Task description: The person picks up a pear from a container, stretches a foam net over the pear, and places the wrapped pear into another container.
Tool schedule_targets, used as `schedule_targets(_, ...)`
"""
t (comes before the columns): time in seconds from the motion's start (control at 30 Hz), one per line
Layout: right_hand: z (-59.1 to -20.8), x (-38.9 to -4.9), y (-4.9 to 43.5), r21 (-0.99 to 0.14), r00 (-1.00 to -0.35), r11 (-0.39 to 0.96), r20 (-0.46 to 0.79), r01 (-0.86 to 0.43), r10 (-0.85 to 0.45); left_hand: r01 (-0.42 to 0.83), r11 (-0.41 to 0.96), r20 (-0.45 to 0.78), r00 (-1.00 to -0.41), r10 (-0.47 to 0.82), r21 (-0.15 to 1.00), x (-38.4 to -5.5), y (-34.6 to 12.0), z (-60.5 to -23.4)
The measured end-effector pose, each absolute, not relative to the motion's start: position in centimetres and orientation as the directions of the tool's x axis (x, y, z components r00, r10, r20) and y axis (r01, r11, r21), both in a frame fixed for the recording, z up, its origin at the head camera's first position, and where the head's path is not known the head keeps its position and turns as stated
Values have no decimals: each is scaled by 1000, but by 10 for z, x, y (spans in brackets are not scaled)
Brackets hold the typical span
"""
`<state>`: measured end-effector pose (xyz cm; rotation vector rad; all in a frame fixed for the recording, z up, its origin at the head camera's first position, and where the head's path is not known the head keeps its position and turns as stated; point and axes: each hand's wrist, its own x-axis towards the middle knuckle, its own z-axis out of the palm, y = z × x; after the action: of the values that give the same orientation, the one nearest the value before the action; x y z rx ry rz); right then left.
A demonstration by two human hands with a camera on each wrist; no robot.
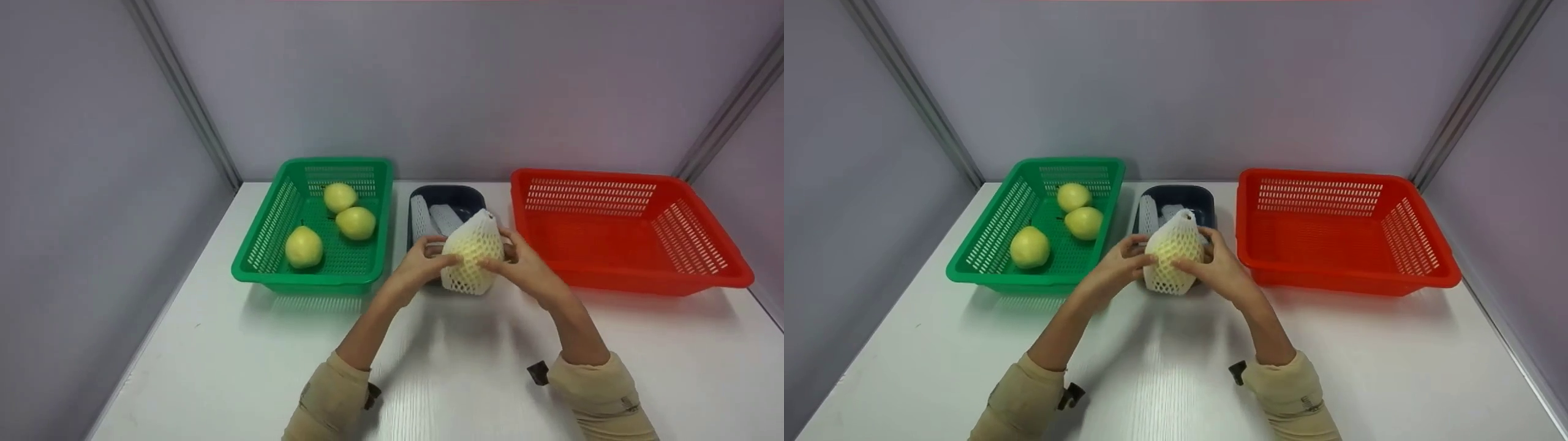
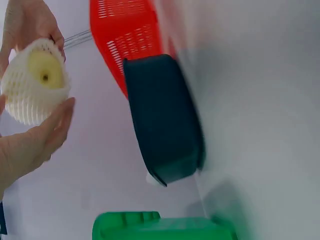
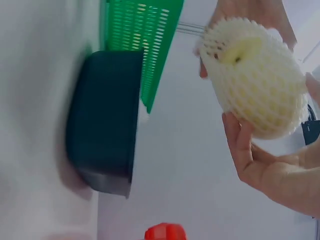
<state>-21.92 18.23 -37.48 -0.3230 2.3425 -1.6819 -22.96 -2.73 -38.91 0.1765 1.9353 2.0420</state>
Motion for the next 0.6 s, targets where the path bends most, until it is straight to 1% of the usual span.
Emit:
schedule_targets(0.07, -369, -222, 180, -960, -962, 279, -48, -29, -268, -154, -118, -114, -950, 292, 981, -234, -23, -386)
schedule_targets(0.17, -364, -226, 179, -973, -975, 226, -1, -50, -220, -172, -245, -103, -957, 273, 954, -239, -19, -386)
schedule_targets(0.3, -362, -230, 179, -989, -974, 116, 65, -92, -217, -189, -443, -81, -965, 251, 876, -244, -17, -388)
schedule_targets(0.37, -363, -231, 180, -991, -971, 74, 91, -110, -220, -189, -510, -65, -966, 252, 839, -245, -15, -389)
schedule_targets(0.43, -364, -233, 183, -991, -971, 52, 106, -120, -215, -180, -544, -43, -966, 255, 820, -245, -13, -390)
schedule_targets(0.6, -368, -236, 186, -988, -977, 98, 102, -122, -185, -161, -533, -32, -970, 242, 831, -245, -7, -394)
